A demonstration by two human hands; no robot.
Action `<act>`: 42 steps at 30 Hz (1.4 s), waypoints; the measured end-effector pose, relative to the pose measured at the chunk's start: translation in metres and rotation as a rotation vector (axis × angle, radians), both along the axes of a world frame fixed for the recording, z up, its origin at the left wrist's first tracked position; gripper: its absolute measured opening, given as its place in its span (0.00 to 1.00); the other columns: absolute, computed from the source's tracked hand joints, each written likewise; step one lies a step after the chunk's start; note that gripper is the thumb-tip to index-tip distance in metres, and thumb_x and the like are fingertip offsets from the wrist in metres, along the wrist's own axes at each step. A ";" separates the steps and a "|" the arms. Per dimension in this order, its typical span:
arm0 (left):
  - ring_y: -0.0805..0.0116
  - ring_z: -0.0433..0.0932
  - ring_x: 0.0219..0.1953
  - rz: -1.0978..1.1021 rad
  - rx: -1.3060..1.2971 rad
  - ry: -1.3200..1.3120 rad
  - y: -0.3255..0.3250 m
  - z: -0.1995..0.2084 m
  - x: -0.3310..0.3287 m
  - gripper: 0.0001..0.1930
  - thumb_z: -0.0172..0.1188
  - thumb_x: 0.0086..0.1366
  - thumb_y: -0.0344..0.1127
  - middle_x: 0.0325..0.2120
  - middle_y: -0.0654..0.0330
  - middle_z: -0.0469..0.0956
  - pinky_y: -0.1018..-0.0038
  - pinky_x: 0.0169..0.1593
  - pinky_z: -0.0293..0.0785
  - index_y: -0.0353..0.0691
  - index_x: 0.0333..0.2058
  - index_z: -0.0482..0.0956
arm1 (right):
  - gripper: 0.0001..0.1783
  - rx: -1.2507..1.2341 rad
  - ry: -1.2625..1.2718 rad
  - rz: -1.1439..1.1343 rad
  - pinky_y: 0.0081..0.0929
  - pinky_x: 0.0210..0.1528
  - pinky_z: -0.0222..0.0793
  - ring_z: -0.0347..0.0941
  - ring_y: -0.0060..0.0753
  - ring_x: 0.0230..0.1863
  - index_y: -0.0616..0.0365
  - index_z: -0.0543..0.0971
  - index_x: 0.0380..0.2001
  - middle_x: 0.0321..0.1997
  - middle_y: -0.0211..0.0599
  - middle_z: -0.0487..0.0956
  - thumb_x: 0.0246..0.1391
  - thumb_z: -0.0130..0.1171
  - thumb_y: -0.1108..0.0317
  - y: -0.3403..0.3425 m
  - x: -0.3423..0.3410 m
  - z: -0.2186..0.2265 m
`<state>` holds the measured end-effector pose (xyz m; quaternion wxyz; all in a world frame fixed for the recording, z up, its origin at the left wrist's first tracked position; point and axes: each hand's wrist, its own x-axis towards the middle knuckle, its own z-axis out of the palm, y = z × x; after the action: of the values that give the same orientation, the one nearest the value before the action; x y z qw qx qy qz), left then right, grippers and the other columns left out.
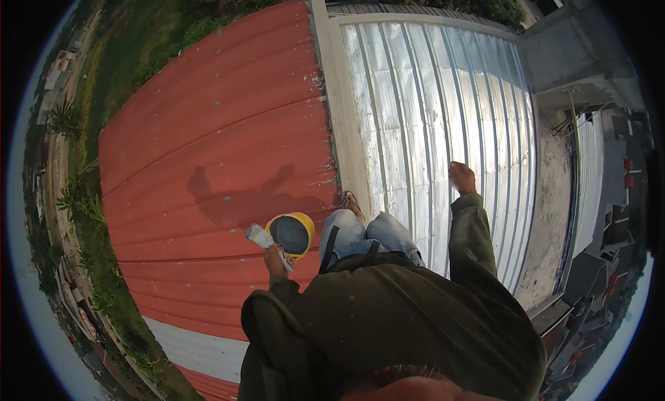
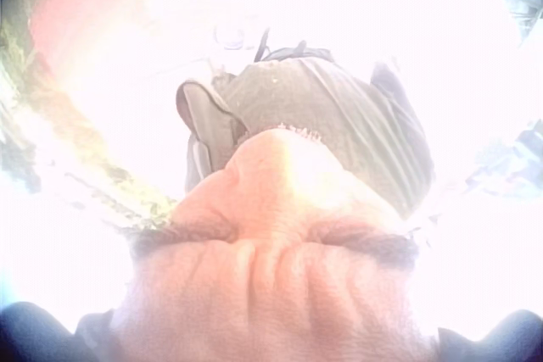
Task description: The person applies a gray substance to the seam between two different types of metal roofing sheets using a brush and a small piece of material, then stands up and walks along the ridge.
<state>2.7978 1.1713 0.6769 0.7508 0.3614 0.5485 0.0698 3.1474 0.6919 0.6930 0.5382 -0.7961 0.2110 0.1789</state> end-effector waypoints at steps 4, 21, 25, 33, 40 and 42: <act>0.73 0.67 0.20 -0.148 0.153 -0.035 -0.010 0.058 0.093 0.09 0.46 0.61 0.38 0.25 0.60 0.66 0.73 0.22 0.69 0.39 0.33 0.67 | 0.20 0.025 -0.090 0.266 0.20 0.34 0.65 0.70 0.20 0.31 0.62 0.74 0.45 0.33 0.29 0.76 0.54 0.55 0.59 0.084 0.017 0.031; 0.76 0.73 0.25 -0.677 0.281 -0.248 0.002 0.093 0.348 0.15 0.53 0.62 0.41 0.27 0.62 0.74 0.77 0.27 0.69 0.35 0.41 0.73 | 0.19 0.372 0.046 1.061 0.30 0.43 0.67 0.74 0.35 0.40 0.65 0.70 0.44 0.36 0.49 0.77 0.48 0.56 0.68 0.329 0.073 0.091; 0.78 0.70 0.34 -0.728 0.159 -0.306 -0.018 0.100 0.411 0.16 0.55 0.61 0.41 0.30 0.64 0.73 0.77 0.38 0.66 0.34 0.41 0.74 | 0.17 0.517 -0.040 0.833 0.28 0.44 0.66 0.72 0.30 0.40 0.65 0.69 0.44 0.39 0.48 0.75 0.49 0.52 0.71 0.327 0.106 0.049; 0.79 0.68 0.33 -0.833 0.111 -0.398 -0.035 0.098 0.498 0.22 0.57 0.62 0.46 0.29 0.64 0.70 0.80 0.34 0.67 0.35 0.47 0.67 | 0.07 0.672 0.141 0.499 0.18 0.34 0.65 0.66 0.16 0.31 0.56 0.69 0.35 0.31 0.25 0.72 0.52 0.47 0.77 0.293 0.211 0.088; 0.80 0.63 0.29 -0.908 0.184 -0.487 -0.031 0.074 0.571 0.19 0.55 0.62 0.49 0.26 0.65 0.65 0.81 0.34 0.62 0.37 0.36 0.65 | 0.08 0.695 0.093 0.266 0.18 0.31 0.63 0.67 0.18 0.29 0.55 0.70 0.32 0.36 0.33 0.77 0.48 0.45 0.78 0.292 0.279 0.076; 0.78 0.62 0.29 -0.939 0.324 -0.459 -0.022 0.068 0.580 0.20 0.55 0.62 0.50 0.25 0.64 0.65 0.79 0.34 0.63 0.37 0.35 0.64 | 0.09 0.698 0.180 0.224 0.20 0.33 0.65 0.69 0.21 0.30 0.56 0.70 0.33 0.37 0.34 0.77 0.48 0.45 0.78 0.308 0.298 0.080</act>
<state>3.3776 1.1497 0.7445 0.7364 0.6538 0.1327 -0.1122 3.4458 1.0000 0.7730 0.7337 -0.5638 0.0956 0.3669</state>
